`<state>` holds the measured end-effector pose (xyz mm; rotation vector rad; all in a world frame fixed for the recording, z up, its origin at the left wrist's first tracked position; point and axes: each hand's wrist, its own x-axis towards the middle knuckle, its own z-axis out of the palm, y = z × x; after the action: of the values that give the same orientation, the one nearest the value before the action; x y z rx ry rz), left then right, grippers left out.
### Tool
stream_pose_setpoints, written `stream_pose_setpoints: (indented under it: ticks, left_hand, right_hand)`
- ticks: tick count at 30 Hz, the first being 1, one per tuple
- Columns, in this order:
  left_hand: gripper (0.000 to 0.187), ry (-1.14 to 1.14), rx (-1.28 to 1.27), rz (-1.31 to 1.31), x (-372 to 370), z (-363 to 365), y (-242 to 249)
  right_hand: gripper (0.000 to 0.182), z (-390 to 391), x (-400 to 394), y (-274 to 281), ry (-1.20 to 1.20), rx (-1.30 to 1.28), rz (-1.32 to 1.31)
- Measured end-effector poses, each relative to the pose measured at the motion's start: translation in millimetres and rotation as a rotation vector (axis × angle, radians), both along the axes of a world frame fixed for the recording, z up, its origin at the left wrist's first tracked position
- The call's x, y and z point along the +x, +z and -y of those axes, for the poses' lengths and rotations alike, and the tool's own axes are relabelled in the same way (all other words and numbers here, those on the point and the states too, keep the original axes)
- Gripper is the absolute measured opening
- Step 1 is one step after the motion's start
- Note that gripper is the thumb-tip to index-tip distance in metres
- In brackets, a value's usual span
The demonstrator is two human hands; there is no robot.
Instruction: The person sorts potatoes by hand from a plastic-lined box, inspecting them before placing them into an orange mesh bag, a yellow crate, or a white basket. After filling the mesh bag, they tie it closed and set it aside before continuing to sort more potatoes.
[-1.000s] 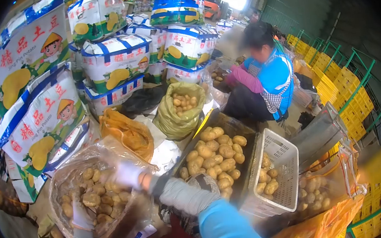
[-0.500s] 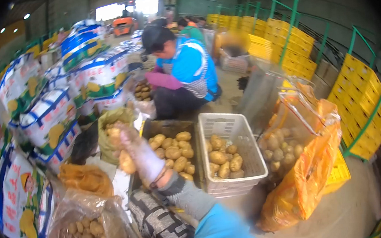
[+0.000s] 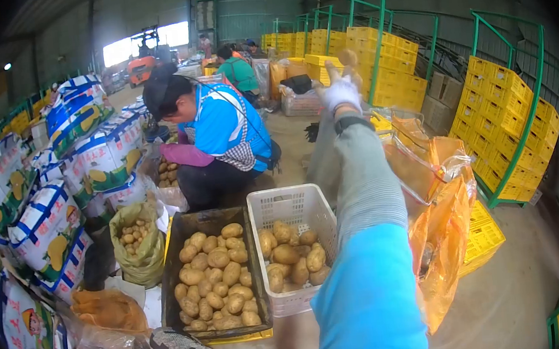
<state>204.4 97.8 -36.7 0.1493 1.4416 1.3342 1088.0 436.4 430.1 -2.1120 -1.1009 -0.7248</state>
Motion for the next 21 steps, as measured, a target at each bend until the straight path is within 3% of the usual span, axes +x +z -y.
stream_pose_setpoints:
  ticks: [1, 5, 8, 9, 10, 11, 12, 14, 16, 19, 20, 21]
  left_hand:
    - [0.071, 0.016, 0.0, 0.01, 2, 3, 0]
    - [0.068, -0.013, -0.003, 0.037, -31, 13, -15]
    - [0.055, -0.111, 0.295, 0.041, -119, 19, -75]
    - [0.052, -0.011, 0.364, 0.122, -41, 17, 17]
    - [0.053, -0.046, 0.49, 0.08, -20, 14, 48]
    - [0.052, -0.061, 0.48, 0.085, -43, 24, 47]
    - [0.047, 0.159, 0.423, -0.045, 5, 15, 110]
    - [0.048, 0.095, 0.576, 0.07, -50, 37, 83]
    - [0.051, 0.313, 0.562, -0.04, -62, 51, 87]
    - [0.048, 0.435, 0.673, 0.104, -80, 76, 97]
    - [0.046, 0.541, 0.639, 0.131, -84, 80, 105]
    - [0.044, 0.64, 0.605, 0.165, -87, 84, 109]
  right_hand:
    - [0.07, -12, -15, -28, 0.036, 0.02, 0.089]
    - [0.038, -45, -129, -138, 0.285, -0.316, -0.071]
    - [0.028, -67, -217, -205, 0.586, -0.334, -0.051]
    - [0.027, -68, -261, -214, 0.712, -0.379, -0.091]
    - [0.031, -72, -300, -226, 0.804, -0.401, -0.095]
    - [0.036, -81, -336, -247, 0.944, -0.381, -0.048]
    - [0.041, -85, -377, -256, 1.114, -0.49, -0.084]
    - [0.043, -73, -470, -268, 1.474, -0.801, -0.178]
    - [0.049, -39, -561, -282, 1.689, -1.111, -0.338]
    - [0.049, 31, -680, -309, 1.982, -1.313, -0.087]
    - [0.049, 56, -714, -325, 2.101, -1.455, -0.232]
    - [0.053, 71, -748, -357, 2.134, -1.503, -0.127]
